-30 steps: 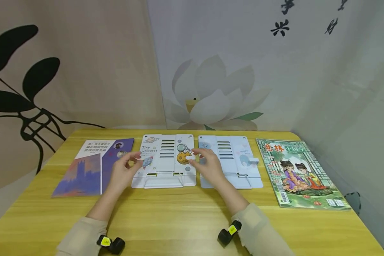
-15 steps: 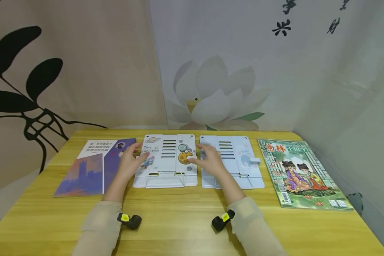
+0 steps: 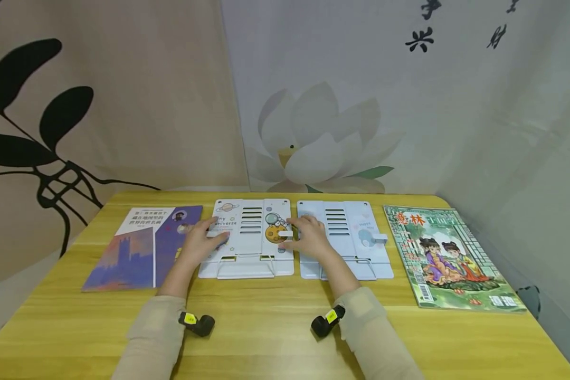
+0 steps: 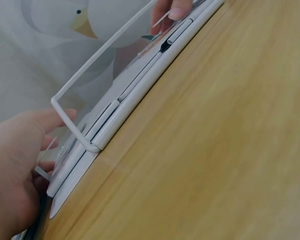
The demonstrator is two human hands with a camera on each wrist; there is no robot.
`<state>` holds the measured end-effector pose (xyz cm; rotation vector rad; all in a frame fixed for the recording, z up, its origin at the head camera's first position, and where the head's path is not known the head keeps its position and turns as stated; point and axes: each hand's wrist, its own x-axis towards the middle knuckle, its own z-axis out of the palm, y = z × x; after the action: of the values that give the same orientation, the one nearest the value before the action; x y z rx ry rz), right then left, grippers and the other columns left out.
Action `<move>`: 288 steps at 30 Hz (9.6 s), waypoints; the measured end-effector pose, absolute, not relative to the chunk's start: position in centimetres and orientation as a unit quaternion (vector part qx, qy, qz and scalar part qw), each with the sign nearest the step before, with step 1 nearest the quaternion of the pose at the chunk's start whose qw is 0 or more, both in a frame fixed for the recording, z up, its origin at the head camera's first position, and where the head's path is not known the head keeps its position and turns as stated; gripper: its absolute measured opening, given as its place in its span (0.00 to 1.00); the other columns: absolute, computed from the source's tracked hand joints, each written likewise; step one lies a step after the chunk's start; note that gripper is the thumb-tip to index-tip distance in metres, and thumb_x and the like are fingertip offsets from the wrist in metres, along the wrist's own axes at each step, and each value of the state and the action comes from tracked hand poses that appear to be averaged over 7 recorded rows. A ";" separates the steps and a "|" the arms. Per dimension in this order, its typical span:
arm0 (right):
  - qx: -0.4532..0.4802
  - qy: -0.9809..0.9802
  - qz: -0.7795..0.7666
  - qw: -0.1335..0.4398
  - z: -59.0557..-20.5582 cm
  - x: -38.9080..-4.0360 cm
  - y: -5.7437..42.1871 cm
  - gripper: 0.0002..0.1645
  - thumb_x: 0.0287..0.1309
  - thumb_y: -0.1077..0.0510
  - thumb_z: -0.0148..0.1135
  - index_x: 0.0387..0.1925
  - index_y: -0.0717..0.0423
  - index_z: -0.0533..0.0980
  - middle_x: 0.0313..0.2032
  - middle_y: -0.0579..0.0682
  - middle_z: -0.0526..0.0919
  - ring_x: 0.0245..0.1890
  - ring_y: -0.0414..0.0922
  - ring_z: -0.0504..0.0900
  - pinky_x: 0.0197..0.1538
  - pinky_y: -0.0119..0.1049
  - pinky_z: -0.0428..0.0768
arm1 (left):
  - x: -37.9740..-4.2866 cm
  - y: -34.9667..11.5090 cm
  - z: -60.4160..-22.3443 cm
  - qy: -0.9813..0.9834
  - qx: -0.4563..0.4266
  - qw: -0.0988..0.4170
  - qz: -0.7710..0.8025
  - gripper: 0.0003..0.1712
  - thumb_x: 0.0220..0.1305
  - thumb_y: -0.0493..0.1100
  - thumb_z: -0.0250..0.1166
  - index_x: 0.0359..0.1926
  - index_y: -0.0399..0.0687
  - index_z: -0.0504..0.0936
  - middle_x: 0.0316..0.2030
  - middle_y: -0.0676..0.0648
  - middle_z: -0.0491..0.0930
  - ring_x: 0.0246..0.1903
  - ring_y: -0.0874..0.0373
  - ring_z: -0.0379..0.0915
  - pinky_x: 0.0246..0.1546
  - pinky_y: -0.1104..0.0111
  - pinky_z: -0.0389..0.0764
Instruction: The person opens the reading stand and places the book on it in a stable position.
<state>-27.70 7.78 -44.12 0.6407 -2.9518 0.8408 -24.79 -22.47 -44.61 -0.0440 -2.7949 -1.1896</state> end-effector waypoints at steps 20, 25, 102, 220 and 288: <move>0.228 -0.939 0.256 0.031 -44.0 -27.5 7.9 0.51 0.44 0.36 0.72 0.67 0.52 0.67 0.65 0.54 0.67 0.67 0.52 0.58 0.64 0.55 0.54 | -24.5 -22.4 -44.6 -0.908 -0.023 0.079 -0.411 0.42 0.57 0.44 0.70 0.68 0.32 0.62 0.67 0.30 0.52 0.66 0.33 0.46 0.63 0.43 0.54; 0.232 -0.931 0.276 0.055 -43.7 -27.0 7.7 0.53 0.42 0.39 0.74 0.67 0.54 0.66 0.65 0.56 0.67 0.66 0.52 0.59 0.64 0.54 0.54 | -24.5 -22.3 -44.8 -0.901 -0.032 0.116 -0.417 0.42 0.55 0.42 0.72 0.67 0.34 0.64 0.67 0.32 0.54 0.65 0.34 0.46 0.62 0.44 0.56; 0.424 -0.700 0.515 0.256 -40.5 -17.1 4.3 0.47 0.43 0.77 0.69 0.62 0.59 0.56 0.29 0.55 0.79 0.27 0.47 0.81 0.28 0.33 0.81 | -21.5 -19.8 -36.1 -0.852 -0.098 0.203 -0.473 0.43 0.65 0.54 0.62 0.75 0.63 0.50 0.74 0.49 0.38 0.69 0.41 0.44 0.59 0.46 0.64; 0.298 -0.846 0.443 -0.007 -45.3 -21.1 4.9 0.03 0.64 0.60 0.59 0.37 0.49 0.73 0.26 0.40 0.74 0.26 0.37 0.70 0.30 0.31 0.71 | -21.1 -12.9 -35.4 -0.796 -0.227 0.079 -0.556 0.33 0.66 0.44 0.54 0.71 0.48 0.61 0.74 0.50 0.47 0.71 0.51 0.40 0.67 0.51 0.49; 0.302 -0.724 0.606 0.134 -37.3 -15.7 5.8 0.27 0.53 0.73 0.65 0.56 0.65 0.73 0.37 0.60 0.85 0.33 0.53 0.84 0.39 0.44 0.82 | -26.9 -18.0 -35.1 -0.867 -0.135 0.029 -0.478 0.36 0.65 0.61 0.58 0.71 0.65 0.60 0.71 0.46 0.55 0.63 0.41 0.57 0.57 0.43 0.63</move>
<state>-15.68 5.77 -37.33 0.8771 -2.0979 1.7572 -26.88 -18.02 -35.11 -0.4163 -2.6763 -1.4746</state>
